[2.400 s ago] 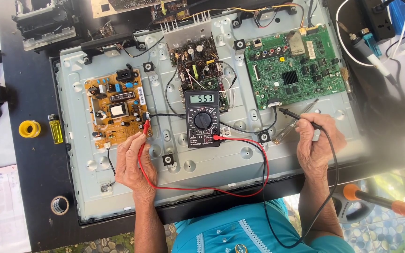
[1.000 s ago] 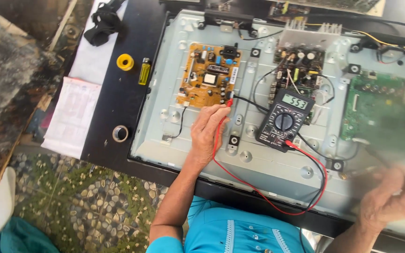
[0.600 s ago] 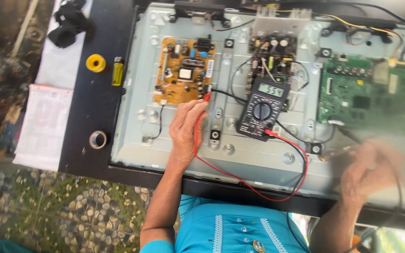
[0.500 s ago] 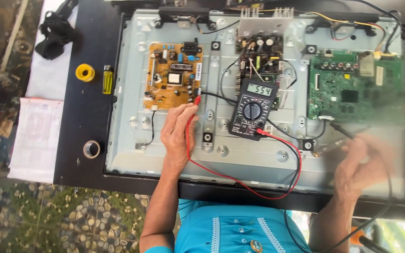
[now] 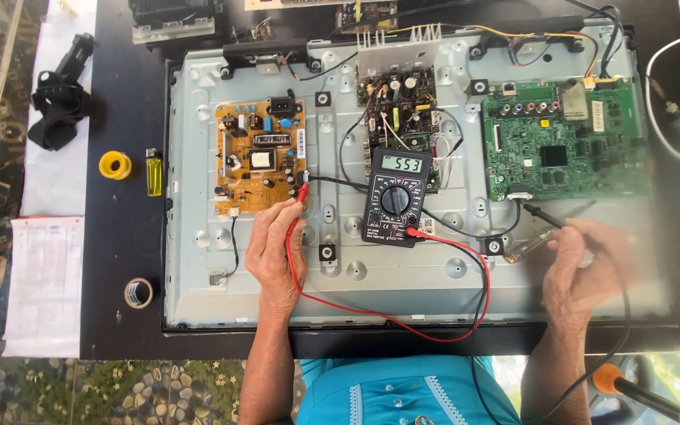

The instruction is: Using a digital multimeter to measure voltage at various points on the internal circuit boards of an open television set.

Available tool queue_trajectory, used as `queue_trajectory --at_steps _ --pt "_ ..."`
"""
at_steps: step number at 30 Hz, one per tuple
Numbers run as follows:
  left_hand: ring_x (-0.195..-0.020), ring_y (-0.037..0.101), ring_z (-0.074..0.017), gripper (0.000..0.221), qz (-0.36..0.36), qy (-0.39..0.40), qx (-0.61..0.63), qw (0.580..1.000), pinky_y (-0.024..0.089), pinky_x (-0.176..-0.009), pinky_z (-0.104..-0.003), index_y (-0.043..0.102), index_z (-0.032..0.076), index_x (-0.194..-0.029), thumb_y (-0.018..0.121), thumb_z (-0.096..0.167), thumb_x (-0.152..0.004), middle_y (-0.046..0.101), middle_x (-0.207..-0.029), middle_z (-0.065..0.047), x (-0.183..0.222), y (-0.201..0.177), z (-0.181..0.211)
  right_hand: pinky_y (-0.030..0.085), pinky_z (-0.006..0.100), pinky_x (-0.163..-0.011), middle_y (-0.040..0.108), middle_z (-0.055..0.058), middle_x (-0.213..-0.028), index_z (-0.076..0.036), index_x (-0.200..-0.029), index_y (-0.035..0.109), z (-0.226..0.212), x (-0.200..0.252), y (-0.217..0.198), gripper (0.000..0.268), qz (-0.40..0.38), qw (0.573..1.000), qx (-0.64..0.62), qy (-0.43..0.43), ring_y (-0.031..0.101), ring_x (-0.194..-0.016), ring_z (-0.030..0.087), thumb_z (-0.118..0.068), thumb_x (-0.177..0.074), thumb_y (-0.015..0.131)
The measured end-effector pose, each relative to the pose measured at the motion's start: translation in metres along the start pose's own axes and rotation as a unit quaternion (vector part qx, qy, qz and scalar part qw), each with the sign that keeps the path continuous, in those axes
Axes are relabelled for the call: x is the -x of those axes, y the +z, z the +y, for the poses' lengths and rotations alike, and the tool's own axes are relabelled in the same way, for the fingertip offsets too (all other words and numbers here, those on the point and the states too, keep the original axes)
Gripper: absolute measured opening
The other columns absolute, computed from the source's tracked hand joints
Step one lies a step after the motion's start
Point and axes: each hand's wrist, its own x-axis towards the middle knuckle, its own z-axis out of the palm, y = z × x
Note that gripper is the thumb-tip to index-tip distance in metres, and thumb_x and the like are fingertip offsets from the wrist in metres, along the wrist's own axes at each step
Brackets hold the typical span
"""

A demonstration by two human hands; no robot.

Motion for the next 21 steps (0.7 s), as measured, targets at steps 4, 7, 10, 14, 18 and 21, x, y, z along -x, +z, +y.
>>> queue_trajectory --at_steps 4,7,10,14,18,21 --pt "-0.097 0.070 -0.0323 0.017 -0.002 0.002 -0.011 1.000 0.059 -0.087 -0.040 0.067 -0.005 -0.118 0.059 0.005 -0.106 0.068 -0.111 -0.022 0.002 0.000 -0.001 0.058 0.033 -0.071 0.059 0.025 -0.104 0.015 -0.115 0.060 -0.007 -0.003 -0.001 0.019 0.007 1.000 -0.021 -0.015 0.062 -0.079 0.028 -0.003 -0.118 0.056" --pt "-0.098 0.070 -0.0317 0.017 -0.004 -0.006 -0.012 1.000 0.059 -0.088 -0.039 0.067 -0.004 -0.117 0.060 0.006 -0.106 0.068 -0.112 -0.022 0.004 0.000 -0.001 0.057 0.032 -0.069 0.060 0.025 -0.108 0.014 -0.118 0.058 0.005 -0.001 -0.002 0.018 -0.008 0.999 -0.030 -0.032 0.063 -0.080 0.027 -0.003 -0.118 0.055" --pt "-0.097 0.070 -0.0316 0.017 -0.003 -0.004 -0.015 1.000 0.059 -0.087 -0.039 0.067 -0.004 -0.117 0.059 0.006 -0.106 0.068 -0.112 -0.021 0.002 0.001 -0.002 0.059 0.034 -0.068 0.059 0.028 -0.106 0.017 -0.118 0.058 0.010 0.000 -0.003 0.023 0.009 0.999 -0.039 -0.037 0.064 -0.080 0.030 -0.006 -0.119 0.053" --pt "-0.097 0.070 -0.0331 0.016 0.002 -0.001 -0.007 1.000 0.058 -0.085 -0.040 0.067 -0.004 -0.116 0.059 0.004 -0.106 0.068 -0.111 -0.022 0.001 0.000 0.000 0.057 0.034 -0.069 0.060 0.028 -0.109 0.018 -0.119 0.059 0.004 0.001 0.000 0.028 -0.002 0.999 -0.028 -0.016 0.064 -0.082 0.031 -0.009 -0.121 0.052" --pt "-0.099 0.070 -0.0337 0.018 0.012 -0.007 -0.017 1.000 0.056 -0.088 -0.041 0.067 -0.005 -0.117 0.060 0.006 -0.105 0.069 -0.112 -0.022 -0.001 -0.001 0.003 0.059 0.033 -0.069 0.067 0.019 -0.095 0.014 -0.113 0.062 0.045 0.010 -0.007 0.021 0.054 0.997 0.001 0.055 0.072 -0.085 0.026 -0.004 -0.120 0.053" --pt "-0.099 0.068 -0.0341 0.019 0.018 -0.013 -0.016 1.000 0.054 -0.092 -0.042 0.066 -0.004 -0.118 0.057 0.008 -0.107 0.069 -0.114 -0.021 -0.003 -0.007 0.003 0.053 0.031 -0.070 0.070 0.010 -0.086 0.003 -0.103 0.068 0.047 0.008 -0.005 0.014 0.057 0.991 0.079 0.096 0.068 -0.080 0.015 -0.001 -0.113 0.061"
